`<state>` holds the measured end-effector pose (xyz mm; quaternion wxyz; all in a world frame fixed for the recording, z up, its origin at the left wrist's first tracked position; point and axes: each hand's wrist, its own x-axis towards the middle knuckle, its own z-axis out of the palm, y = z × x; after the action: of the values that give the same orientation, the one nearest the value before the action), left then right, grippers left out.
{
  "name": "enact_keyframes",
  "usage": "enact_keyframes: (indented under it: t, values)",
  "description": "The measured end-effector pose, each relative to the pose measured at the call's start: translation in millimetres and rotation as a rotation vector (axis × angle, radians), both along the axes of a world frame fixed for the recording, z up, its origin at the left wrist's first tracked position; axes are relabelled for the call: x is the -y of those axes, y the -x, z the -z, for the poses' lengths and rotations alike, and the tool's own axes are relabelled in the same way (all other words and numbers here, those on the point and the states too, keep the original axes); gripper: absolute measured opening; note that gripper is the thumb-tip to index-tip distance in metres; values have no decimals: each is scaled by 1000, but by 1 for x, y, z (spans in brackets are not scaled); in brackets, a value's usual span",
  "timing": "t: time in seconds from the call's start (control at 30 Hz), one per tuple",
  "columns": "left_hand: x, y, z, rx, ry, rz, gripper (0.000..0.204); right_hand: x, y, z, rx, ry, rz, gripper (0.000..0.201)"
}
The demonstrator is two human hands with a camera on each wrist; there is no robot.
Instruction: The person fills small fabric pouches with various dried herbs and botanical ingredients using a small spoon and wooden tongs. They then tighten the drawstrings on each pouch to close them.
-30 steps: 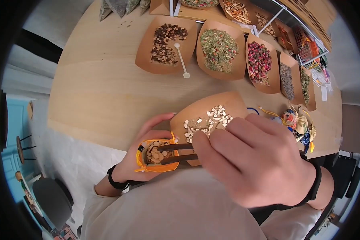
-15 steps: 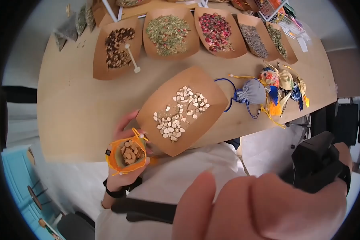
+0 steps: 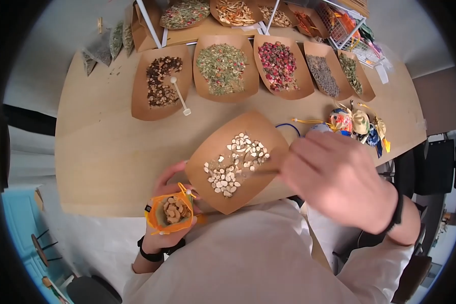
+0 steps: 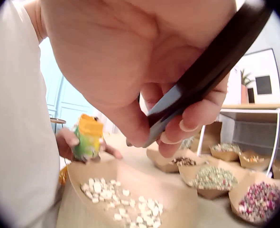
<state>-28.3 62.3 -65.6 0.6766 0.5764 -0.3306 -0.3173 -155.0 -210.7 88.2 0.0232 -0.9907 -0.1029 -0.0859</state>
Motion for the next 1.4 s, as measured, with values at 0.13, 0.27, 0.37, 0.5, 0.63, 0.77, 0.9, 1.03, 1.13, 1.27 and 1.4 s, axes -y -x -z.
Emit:
enact_keyframes:
  t: [0.13,0.27,0.37,0.5,0.63,0.77,0.9,1.03,1.13,1.27,1.4]
  values:
    - [-4,-4,2,68,13,46,55,21,-12,35,-81,68,106,20]
    - [-3,-4,3,22,23,53,56,29,-34,47,-156,153,58,12]
    - [-2,-5,3,54,23,60,57,27,-42,53,-145,194,9,8]
    - [-4,-10,7,169,-5,123,55,28,-44,60,-135,182,-30,11]
    - [-3,-7,5,172,-26,115,55,26,-47,59,-175,183,-26,10]
    - [2,-2,1,83,-2,13,56,25,-46,64,-176,190,-1,10]
    - [1,-2,3,91,-2,16,56,25,-38,61,-192,198,43,14]
    - [0,-3,5,90,-7,8,57,20,-27,29,-158,131,85,12]
    - [-2,-8,7,328,-71,19,55,-1,-18,11,-54,-50,87,15]
    - [-2,-3,5,272,-45,-13,55,-41,-14,11,27,-258,-76,18]
    - [-2,-5,6,340,-7,-29,54,-57,-24,16,8,-291,-170,23]
